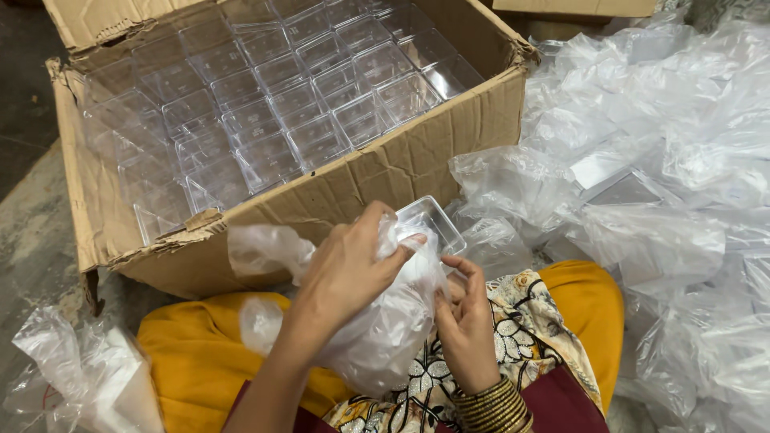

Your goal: The person sits on the floor and wraps small clear plastic boxes in thin plastic bags one at a time, then places the wrapped boxes into a large cardboard box filled with other wrapped boxes. They occasionally reach into the box to arrange the packed items.

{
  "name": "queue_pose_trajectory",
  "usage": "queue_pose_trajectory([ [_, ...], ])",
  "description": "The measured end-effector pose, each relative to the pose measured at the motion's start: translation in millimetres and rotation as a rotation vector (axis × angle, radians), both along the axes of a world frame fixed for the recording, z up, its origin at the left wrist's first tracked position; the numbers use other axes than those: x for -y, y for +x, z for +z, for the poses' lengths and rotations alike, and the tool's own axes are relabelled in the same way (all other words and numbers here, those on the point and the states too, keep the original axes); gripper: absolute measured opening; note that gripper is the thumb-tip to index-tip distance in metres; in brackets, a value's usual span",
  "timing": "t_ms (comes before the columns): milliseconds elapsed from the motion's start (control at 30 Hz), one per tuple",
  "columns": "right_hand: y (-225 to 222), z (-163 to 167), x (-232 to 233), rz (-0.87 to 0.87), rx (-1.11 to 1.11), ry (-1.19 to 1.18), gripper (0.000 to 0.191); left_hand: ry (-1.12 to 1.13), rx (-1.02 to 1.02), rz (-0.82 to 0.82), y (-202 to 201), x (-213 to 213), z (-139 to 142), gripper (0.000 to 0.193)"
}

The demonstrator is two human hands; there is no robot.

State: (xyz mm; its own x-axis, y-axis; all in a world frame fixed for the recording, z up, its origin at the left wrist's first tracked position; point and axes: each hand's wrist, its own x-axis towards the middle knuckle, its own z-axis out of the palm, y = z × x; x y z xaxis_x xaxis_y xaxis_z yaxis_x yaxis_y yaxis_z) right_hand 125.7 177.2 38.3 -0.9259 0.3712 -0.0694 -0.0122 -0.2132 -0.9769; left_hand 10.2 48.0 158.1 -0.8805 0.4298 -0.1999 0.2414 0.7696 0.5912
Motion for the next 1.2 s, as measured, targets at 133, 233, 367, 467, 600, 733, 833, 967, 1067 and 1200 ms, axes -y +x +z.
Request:
queue_pose_trajectory([
  [133,8,22,4,0.058,-0.140,-0.014,0.058,0.388,-0.020,-0.015,6,18,-23,0.033],
  [233,8,36,3,0.037,-0.244,0.242,0.054,0.942,0.229,0.057,10,24,-49,0.030],
  [367,5,46,-2,-0.002,-0.221,0.253,0.042,1.238,0.459,0.123,21,26,-72,0.034],
  [467,9,50,-11,-0.020,-0.203,0.289,0.032,1.284,0.754,0.298,35,21,-82,0.039],
  [600,19,50,-22,0.009,-0.226,0.335,0.030,1.361,1.154,0.407,42,15,-91,0.042],
  [733,18,39,-31,-0.029,-0.202,0.578,0.038,1.340,1.066,0.449,44,16,-98,0.042],
  [833,16,29,-39,0.057,-0.142,0.505,0.035,1.240,0.821,0.431,46,17,-101,0.036],
  [967,30,28,-60,0.518,0.114,-0.275,0.027,1.008,0.677,0.349,47,13,-109,0.033],
  [1067,44,45,-99,0.432,-0.008,-0.495,0.018,0.820,0.621,0.230,42,11,-122,0.026],
  [1200,38,80,-197,-0.149,-0.050,0.033,0.023,0.849,0.445,0.083,31,22,-152,0.031],
])
